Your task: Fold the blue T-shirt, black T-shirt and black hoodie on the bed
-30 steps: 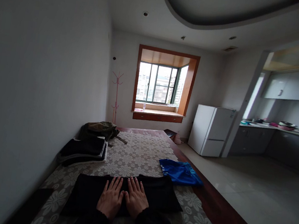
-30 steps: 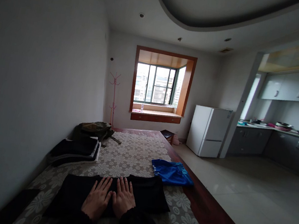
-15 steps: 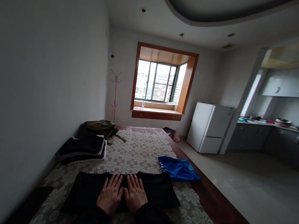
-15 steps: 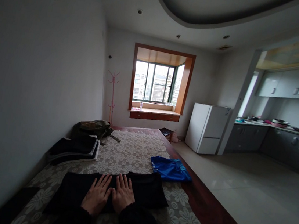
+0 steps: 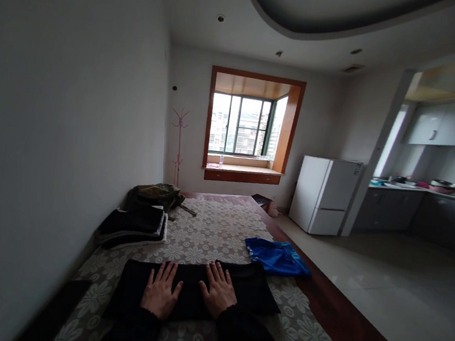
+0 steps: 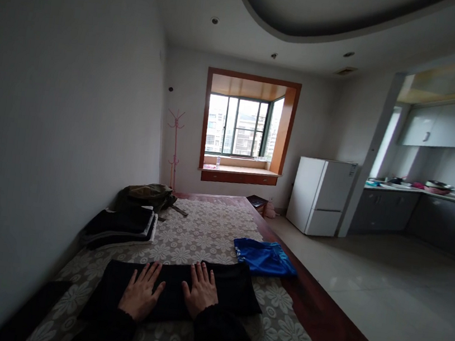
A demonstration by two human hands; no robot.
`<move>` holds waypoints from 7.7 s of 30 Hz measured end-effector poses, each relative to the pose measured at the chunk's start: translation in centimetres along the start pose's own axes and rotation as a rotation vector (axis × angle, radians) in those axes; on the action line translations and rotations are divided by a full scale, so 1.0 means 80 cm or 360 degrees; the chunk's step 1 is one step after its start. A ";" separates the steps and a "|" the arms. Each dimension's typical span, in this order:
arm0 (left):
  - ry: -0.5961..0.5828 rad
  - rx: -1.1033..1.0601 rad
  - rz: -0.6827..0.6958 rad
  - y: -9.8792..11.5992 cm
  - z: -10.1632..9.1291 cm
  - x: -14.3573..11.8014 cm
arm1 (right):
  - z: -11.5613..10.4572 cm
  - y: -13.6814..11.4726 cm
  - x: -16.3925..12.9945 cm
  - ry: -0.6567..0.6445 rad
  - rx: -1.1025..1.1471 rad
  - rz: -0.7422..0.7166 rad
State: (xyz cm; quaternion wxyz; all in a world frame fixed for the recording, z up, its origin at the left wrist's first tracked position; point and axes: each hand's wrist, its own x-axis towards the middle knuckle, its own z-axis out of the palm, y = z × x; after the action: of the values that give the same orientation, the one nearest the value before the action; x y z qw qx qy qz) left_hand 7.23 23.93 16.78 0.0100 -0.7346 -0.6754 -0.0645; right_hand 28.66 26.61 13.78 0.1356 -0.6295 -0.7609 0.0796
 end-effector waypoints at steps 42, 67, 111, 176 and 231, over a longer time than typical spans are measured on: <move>0.0071 -0.0261 -0.0341 -0.138 -0.006 -0.012 | -0.035 0.175 -0.008 0.0025 -0.0332 0.0269; 0.0081 -0.0326 -0.0296 -0.152 0.009 -0.011 | -0.039 0.175 -0.010 0.0037 -0.0346 0.0245; 0.0174 -0.0336 -0.0526 -0.150 0.005 -0.028 | -0.055 0.108 -0.035 0.0041 -0.0478 0.0179; 0.0399 -0.0941 0.0000 -0.177 0.014 -0.012 | -0.012 0.050 -0.130 0.0221 -0.0366 0.0005; 0.0076 -0.0100 0.0081 -0.017 0.015 -0.023 | -0.009 0.116 -0.145 0.0381 -0.0525 0.0086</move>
State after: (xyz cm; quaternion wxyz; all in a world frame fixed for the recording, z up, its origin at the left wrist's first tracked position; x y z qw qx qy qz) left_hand 5.83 22.32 15.26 0.0046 -0.7497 -0.6537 -0.1030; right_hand 39.54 16.98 10.52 0.1180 -0.6683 -0.7250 -0.1178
